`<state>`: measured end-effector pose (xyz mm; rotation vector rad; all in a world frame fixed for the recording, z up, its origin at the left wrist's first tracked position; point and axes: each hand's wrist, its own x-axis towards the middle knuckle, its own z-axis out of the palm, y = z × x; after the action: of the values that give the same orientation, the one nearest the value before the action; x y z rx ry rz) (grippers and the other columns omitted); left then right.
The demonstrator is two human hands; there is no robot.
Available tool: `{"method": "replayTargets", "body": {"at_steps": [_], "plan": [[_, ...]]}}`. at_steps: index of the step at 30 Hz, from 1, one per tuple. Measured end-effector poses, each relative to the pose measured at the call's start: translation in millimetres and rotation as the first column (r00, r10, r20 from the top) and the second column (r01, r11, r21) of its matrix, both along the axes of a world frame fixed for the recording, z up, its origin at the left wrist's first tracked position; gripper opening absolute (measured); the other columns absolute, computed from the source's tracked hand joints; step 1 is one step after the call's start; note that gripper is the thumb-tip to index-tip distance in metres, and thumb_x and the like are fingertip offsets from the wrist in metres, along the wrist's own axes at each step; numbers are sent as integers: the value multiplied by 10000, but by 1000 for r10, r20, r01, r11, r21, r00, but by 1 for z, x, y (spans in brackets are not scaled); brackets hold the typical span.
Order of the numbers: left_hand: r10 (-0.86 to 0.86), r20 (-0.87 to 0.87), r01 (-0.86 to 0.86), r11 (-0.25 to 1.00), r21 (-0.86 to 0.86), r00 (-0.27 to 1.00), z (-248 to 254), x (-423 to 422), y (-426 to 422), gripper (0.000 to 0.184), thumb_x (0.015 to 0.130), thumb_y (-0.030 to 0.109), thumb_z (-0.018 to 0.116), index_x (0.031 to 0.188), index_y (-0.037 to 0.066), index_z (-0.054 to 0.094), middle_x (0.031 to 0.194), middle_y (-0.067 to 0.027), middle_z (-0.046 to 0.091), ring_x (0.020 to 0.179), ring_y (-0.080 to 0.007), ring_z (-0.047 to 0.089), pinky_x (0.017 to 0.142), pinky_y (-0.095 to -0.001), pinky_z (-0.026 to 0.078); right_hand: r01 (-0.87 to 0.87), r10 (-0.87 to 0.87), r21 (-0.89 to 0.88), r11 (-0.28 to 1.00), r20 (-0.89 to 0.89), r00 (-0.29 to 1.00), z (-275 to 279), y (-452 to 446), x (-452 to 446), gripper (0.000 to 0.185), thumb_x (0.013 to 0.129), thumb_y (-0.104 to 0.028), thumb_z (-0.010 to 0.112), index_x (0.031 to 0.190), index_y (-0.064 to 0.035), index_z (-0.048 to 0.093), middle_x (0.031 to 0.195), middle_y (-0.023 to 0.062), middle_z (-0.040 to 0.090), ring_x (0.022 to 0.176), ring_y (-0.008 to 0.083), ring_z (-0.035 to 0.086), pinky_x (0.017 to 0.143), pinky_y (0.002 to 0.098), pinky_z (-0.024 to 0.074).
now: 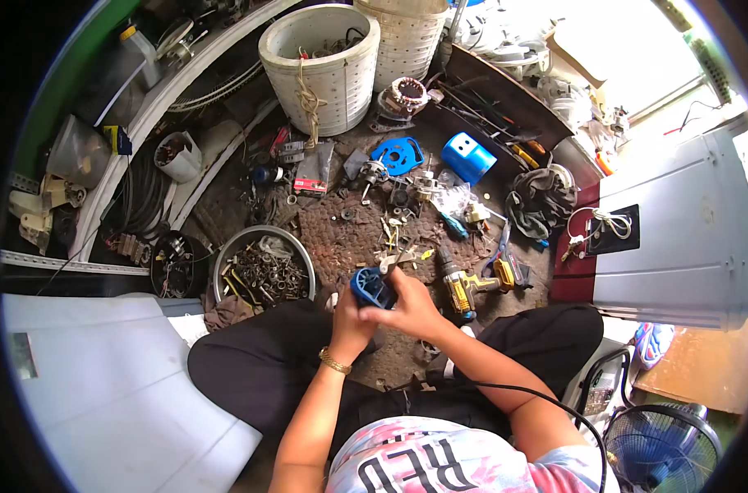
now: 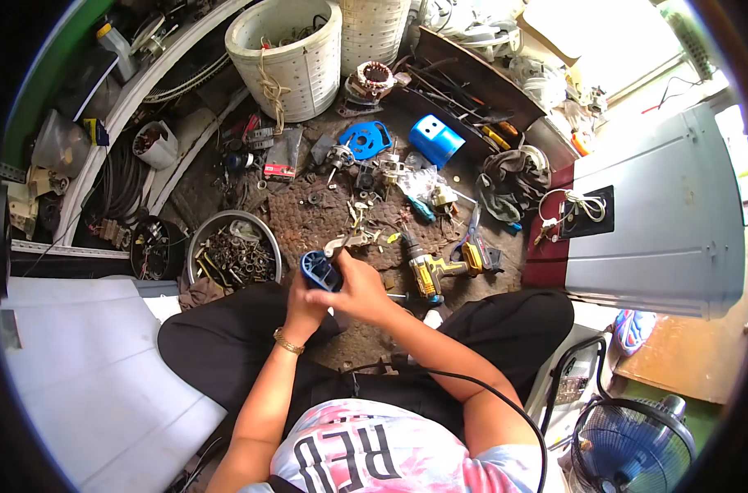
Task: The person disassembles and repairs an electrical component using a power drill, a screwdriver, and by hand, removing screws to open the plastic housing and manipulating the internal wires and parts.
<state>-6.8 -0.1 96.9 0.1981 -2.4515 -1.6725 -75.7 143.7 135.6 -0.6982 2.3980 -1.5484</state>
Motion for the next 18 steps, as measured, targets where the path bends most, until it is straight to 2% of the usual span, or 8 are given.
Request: {"method": "replayTargets", "body": {"at_steps": [1, 3, 4, 6, 8, 11, 14, 18], "plan": [[-15, 47, 12, 998, 59, 999, 7, 0, 5, 545, 741, 126, 730, 1216, 21, 485, 1079, -192, 589, 1009, -380, 595, 853, -416, 478, 58, -58, 2, 998, -11, 998, -3, -1, 4, 465, 727, -264, 797, 1064, -9, 604, 904, 119, 652, 741, 146, 604, 674, 271, 471], [-1, 0, 1, 998, 58, 1000, 0, 1, 11, 498, 738, 74, 710, 1178, 35, 481, 1053, -193, 586, 974, -374, 592, 812, -416, 479, 166, -165, 1, 986, -35, 986, -10, -3, 16, 448, 725, -220, 789, 1071, -1, 605, 889, 133, 653, 730, 158, 616, 673, 276, 481], [-14, 18, 13, 997, 72, 1000, 0, 2, 13, 493, 738, 68, 709, 1172, 34, 478, 1042, -191, 587, 964, -372, 592, 806, -414, 478, 229, -233, -46, 972, -141, 962, -8, -2, 22, 408, 718, -230, 766, 1038, -14, 635, 817, 145, 670, 690, 290, 657, 643, 355, 516], [-41, 57, 32, 987, 160, 998, 7, 4, 20, 462, 732, 47, 712, 1135, 27, 487, 997, -187, 582, 940, -363, 587, 798, -413, 470, 301, -313, -183, 936, -45, 949, -10, 0, 31, 373, 721, -175, 758, 1030, -6, 638, 811, 123, 671, 689, 222, 650, 637, 324, 508], [-75, -29, 78, 993, 94, 997, 19, 3, 21, 463, 720, 39, 723, 1123, 28, 497, 998, -192, 581, 949, -366, 583, 806, -418, 466, 377, -380, -333, 864, 58, 923, -7, 1, 35, 324, 723, -85, 741, 1015, 11, 639, 796, 83, 667, 676, 123, 607, 618, 282, 484], [-93, -164, 84, 995, -60, 982, 24, 2, 25, 488, 683, 32, 755, 1109, 40, 517, 1018, -174, 588, 970, -370, 571, 821, -430, 457, 336, -321, -238, 911, 101, 942, 7, 18, 33, 259, 730, -70, 722, 951, 28, 627, 770, 86, 644, 670, 101, 590, 614, 258, 470], [-153, -195, 134, 985, -106, 969, 21, 1, 27, 511, 671, 36, 765, 1118, 50, 517, 1036, -153, 590, 981, -368, 558, 829, -433, 453, 315, -327, -229, 921, -14, 945, 13, 27, 36, 259, 723, -62, 721, 938, 28, 610, 768, 69, 639, 682, 82, 589, 625, 247, 468], [-228, -244, 196, 969, -148, 943, 2, 1, 35, 518, 671, 47, 770, 1122, 61, 516, 1046, -144, 592, 993, -363, 542, 837, -440, 451, 407, -345, -274, 871, 248, 905, 26, 36, 42, 306, 725, -1, 724, 988, -10, 567, 838, 21, 622, 747, 67, 607, 669, 219, 479]]}}
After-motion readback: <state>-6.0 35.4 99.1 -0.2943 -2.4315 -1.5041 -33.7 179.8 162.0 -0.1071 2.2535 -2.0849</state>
